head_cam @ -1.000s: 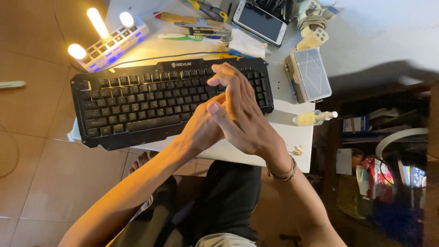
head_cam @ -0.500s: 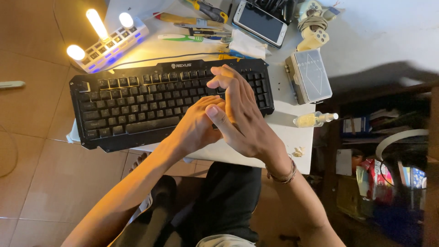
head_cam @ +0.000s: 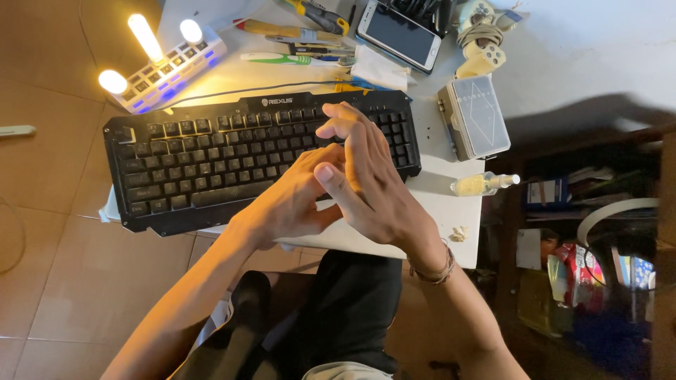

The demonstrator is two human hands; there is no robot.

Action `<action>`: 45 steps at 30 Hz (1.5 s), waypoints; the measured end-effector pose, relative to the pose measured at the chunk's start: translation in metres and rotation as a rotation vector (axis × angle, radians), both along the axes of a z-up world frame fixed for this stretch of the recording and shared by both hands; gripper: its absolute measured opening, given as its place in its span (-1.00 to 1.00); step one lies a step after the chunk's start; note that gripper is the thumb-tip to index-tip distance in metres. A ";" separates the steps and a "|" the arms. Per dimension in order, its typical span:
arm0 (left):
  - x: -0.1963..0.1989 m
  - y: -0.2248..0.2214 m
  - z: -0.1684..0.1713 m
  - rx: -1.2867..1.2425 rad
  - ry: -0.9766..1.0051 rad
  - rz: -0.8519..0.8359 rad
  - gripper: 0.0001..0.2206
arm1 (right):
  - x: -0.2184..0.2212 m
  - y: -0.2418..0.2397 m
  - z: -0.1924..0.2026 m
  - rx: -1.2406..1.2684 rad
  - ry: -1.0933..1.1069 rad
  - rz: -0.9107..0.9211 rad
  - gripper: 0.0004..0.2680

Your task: The person uses a screwdriver to unscrew screws from the back of a mechanical keyboard, then opens a small plastic screw organizer case and places the removed screws into its compartments.

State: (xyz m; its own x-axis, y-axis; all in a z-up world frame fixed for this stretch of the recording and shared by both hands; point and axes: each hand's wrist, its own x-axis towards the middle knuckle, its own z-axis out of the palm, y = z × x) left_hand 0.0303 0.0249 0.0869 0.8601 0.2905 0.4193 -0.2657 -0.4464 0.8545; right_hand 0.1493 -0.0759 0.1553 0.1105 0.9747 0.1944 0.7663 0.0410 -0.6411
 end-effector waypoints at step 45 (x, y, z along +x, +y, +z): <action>0.013 -0.006 -0.044 0.211 0.059 0.119 -0.73 | -0.011 -0.001 -0.006 0.045 -0.064 -0.052 -0.88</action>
